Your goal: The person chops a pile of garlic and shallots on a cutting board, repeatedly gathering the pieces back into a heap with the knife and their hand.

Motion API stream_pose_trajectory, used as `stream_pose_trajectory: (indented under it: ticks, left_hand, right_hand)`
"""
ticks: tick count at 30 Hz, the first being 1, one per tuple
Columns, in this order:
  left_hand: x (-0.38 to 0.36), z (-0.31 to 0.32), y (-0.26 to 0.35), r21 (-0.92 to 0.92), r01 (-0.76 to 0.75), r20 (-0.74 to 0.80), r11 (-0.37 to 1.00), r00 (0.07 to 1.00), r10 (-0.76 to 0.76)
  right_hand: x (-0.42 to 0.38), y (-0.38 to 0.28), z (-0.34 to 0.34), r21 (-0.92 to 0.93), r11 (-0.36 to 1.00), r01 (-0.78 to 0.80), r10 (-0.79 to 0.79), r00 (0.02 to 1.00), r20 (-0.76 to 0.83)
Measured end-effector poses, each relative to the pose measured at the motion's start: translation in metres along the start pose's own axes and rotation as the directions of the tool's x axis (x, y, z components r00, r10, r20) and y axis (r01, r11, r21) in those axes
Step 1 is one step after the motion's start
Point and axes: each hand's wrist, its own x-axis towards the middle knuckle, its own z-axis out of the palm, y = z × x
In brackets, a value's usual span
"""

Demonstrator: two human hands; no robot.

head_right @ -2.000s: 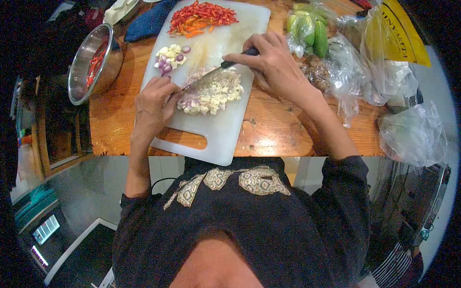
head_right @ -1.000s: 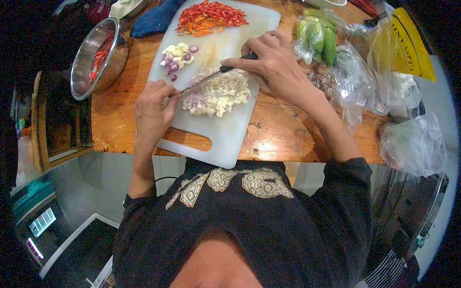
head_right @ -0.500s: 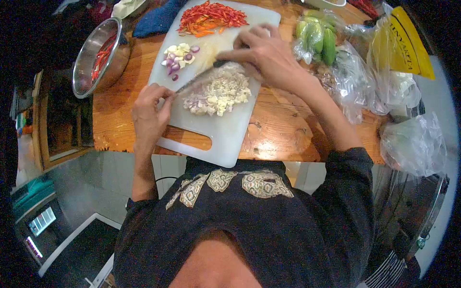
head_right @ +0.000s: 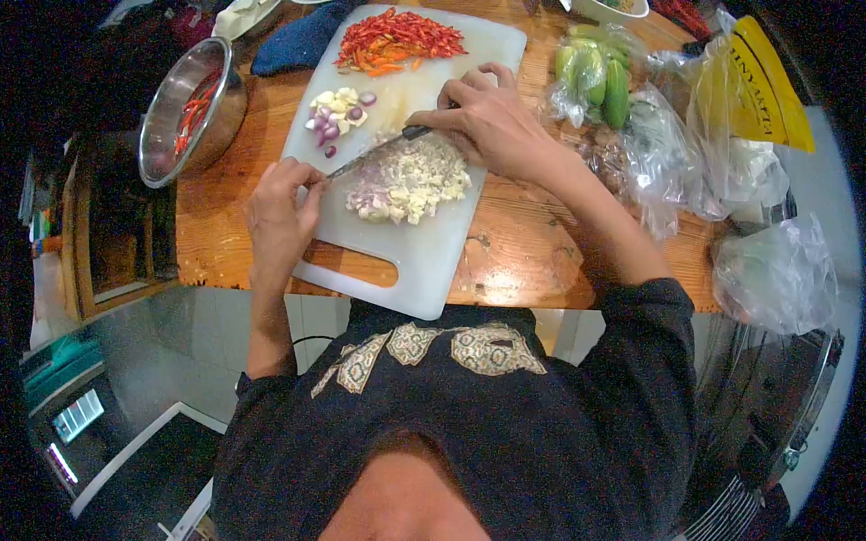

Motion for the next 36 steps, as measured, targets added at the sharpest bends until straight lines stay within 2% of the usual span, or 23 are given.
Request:
stream_pose_trajectory:
  ticks: [2,4,5,7,12,16,20,23,29,31,35,36]
  left_hand:
    - [-0.003,-0.002,0.002,-0.004,0.024,0.032,1.0,0.999,-0.024]
    - [0.003,0.003,0.0,0.011,-0.028,-0.02,1.0,0.999,0.028]
    - [0.004,0.004,0.0,0.021,-0.051,-0.051,0.999,0.997,0.052]
    - [0.002,0.006,-0.002,0.034,-0.028,-0.014,0.999,0.999,0.029]
    - [-0.001,0.004,-0.001,0.047,-0.073,-0.01,0.996,0.997,0.074]
    - [0.013,0.016,-0.003,0.053,-0.121,-0.057,0.991,0.991,0.124]
    - [0.023,0.02,-0.004,0.07,-0.14,-0.031,0.988,0.989,0.142]
    - [0.015,0.018,0.004,0.045,-0.195,-0.021,0.98,0.98,0.196]
    - [0.031,0.025,0.024,-0.001,-0.275,-0.016,0.961,0.961,0.275]
    - [0.046,0.035,0.021,0.011,-0.301,0.058,0.954,0.952,0.3]
    - [0.06,0.037,0.011,-0.01,-0.395,0.097,0.919,0.914,0.394]
    - [0.058,0.033,0.01,-0.008,-0.376,0.128,0.927,0.919,0.374]
  right_hand:
    - [0.006,0.002,-0.007,-0.016,1.0,0.008,-0.009,0.997,-0.076]
    - [0.016,0.007,-0.013,-0.026,0.999,0.021,-0.024,0.99,-0.141]
    - [0.014,0.01,-0.004,-0.01,1.0,0.012,-0.014,0.991,-0.132]
    - [0.018,0.01,0.011,0.012,1.0,0.006,-0.005,0.992,-0.128]
    - [-0.009,-0.005,-0.003,-0.008,1.0,0.011,-0.012,0.999,-0.034]
    - [0.0,0.002,-0.016,-0.071,0.997,-0.044,0.032,0.987,-0.161]
    - [-0.007,0.01,0.005,-0.073,0.993,-0.092,0.079,0.983,-0.165]
    - [-0.027,-0.004,-0.008,-0.028,0.996,-0.085,0.082,0.99,-0.111]
    - [-0.053,-0.019,-0.032,0.017,0.97,-0.241,0.239,0.952,-0.19]
    - [-0.057,-0.018,-0.025,0.018,0.954,-0.298,0.294,0.929,-0.223]
    - [-0.067,-0.037,-0.019,0.067,0.91,-0.41,0.415,0.893,-0.174]
    - [-0.068,-0.048,-0.021,0.061,0.901,-0.43,0.434,0.887,-0.159]
